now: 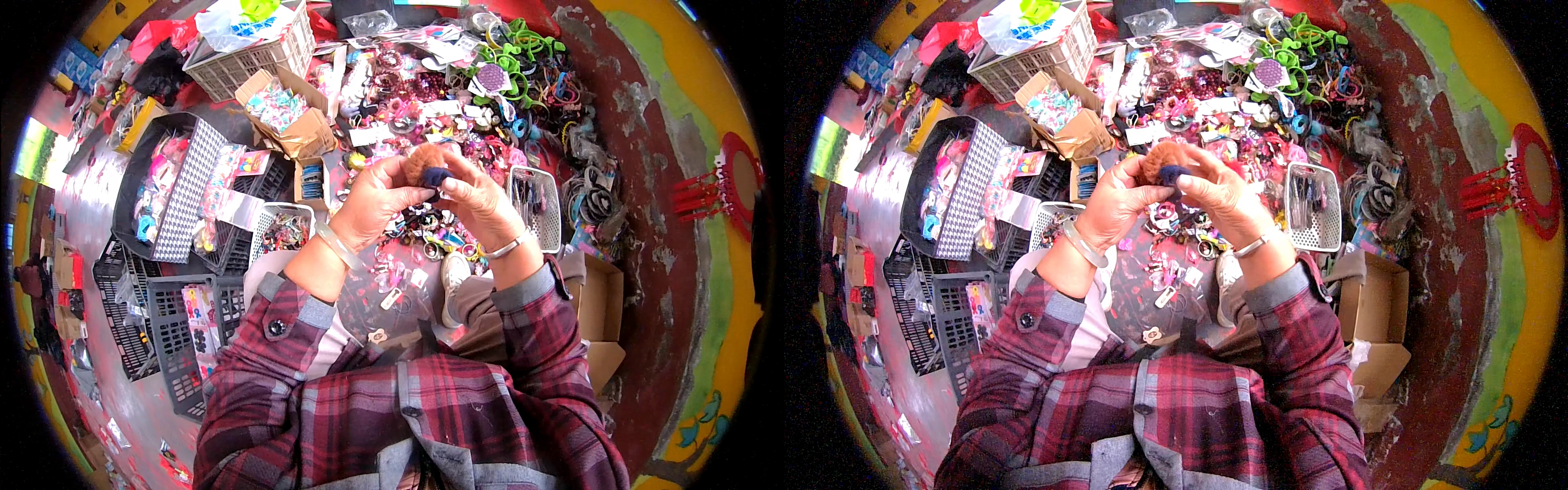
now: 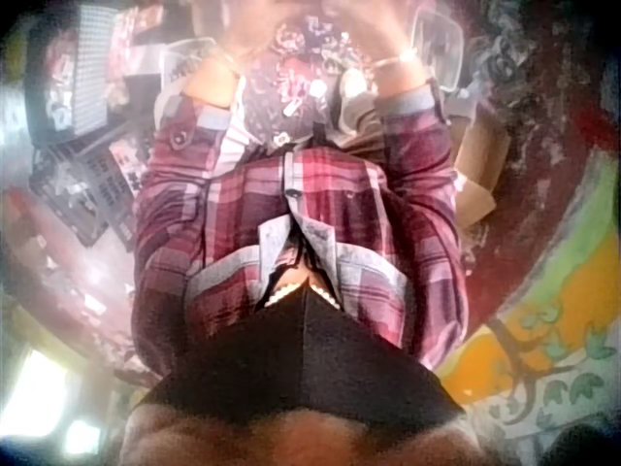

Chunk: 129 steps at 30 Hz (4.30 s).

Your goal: The person sits on the floor and sorts through a large pile of hair accessories, picking up items like hair ties and clips. They place selected items into small plastic bags and then put the bags into a white basket.

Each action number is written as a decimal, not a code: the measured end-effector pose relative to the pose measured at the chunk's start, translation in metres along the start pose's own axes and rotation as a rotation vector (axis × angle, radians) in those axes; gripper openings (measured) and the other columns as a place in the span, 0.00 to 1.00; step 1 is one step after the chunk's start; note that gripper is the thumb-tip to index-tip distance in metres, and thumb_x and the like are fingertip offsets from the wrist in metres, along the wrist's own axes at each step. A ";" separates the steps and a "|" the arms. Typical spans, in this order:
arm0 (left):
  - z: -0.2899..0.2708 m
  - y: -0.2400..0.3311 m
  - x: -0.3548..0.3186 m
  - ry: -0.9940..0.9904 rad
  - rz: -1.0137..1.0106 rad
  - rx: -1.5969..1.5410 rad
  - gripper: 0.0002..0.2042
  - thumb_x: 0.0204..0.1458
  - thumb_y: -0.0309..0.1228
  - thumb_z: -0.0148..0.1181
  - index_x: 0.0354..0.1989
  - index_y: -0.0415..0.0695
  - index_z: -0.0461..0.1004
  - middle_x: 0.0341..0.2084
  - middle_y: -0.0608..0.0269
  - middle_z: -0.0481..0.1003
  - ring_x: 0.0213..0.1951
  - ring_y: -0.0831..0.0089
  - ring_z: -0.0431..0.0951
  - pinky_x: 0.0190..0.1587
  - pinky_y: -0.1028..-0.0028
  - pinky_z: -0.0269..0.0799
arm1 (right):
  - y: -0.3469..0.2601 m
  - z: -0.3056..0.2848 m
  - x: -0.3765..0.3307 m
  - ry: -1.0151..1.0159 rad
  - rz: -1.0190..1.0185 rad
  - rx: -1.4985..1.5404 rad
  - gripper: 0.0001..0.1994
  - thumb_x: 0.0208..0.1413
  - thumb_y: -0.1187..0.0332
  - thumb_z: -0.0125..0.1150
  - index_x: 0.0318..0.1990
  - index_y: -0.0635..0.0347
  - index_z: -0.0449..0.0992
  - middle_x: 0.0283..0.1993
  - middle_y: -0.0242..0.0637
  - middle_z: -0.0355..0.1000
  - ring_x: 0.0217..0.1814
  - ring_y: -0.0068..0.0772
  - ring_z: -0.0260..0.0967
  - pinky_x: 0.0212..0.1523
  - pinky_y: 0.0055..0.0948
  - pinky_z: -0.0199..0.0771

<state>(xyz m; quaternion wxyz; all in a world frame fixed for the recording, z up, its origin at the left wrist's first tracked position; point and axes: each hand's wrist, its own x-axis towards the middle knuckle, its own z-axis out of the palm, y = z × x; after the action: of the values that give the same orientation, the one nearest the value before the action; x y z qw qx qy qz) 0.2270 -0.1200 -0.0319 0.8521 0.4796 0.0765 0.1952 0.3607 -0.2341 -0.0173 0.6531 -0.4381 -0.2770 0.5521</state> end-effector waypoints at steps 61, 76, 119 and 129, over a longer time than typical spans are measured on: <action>-0.031 0.007 0.003 0.199 -0.063 -0.421 0.07 0.52 0.30 0.52 0.37 0.42 0.68 0.24 0.64 0.72 0.24 0.79 0.72 0.22 0.82 0.64 | 0.001 -0.018 0.008 0.337 -0.156 0.556 0.08 0.52 0.66 0.56 0.35 0.60 0.72 0.20 0.28 0.64 0.23 0.21 0.60 0.28 0.21 0.61; -0.003 0.001 0.000 -0.032 -0.230 -0.106 0.26 0.44 0.18 0.57 0.53 0.43 0.58 0.41 0.65 0.69 0.41 0.77 0.72 0.37 0.81 0.70 | 0.010 -0.003 0.005 0.114 -0.093 0.319 0.09 0.53 0.73 0.51 0.43 0.59 0.69 0.35 0.32 0.71 0.35 0.23 0.70 0.35 0.20 0.70; -0.006 -0.012 0.000 0.126 0.154 0.233 0.15 0.44 0.16 0.57 0.41 0.40 0.65 0.37 0.63 0.71 0.37 0.80 0.72 0.39 0.80 0.69 | 0.020 0.000 0.006 0.242 -0.152 -0.187 0.14 0.46 0.78 0.59 0.43 0.63 0.73 0.35 0.25 0.69 0.34 0.15 0.64 0.36 0.14 0.64; -0.016 -0.009 0.000 0.190 -0.206 0.038 0.11 0.47 0.22 0.57 0.40 0.38 0.69 0.32 0.64 0.73 0.31 0.80 0.74 0.31 0.81 0.73 | 0.020 -0.005 0.006 0.255 0.017 0.043 0.15 0.48 0.76 0.58 0.46 0.64 0.71 0.34 0.27 0.70 0.33 0.16 0.64 0.35 0.15 0.64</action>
<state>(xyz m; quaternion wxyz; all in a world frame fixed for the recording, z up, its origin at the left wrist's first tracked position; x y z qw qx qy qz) 0.2244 -0.1115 -0.0477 0.8472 0.4647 0.2096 0.1496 0.3566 -0.2290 -0.0375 0.6875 -0.4932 -0.1759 0.5032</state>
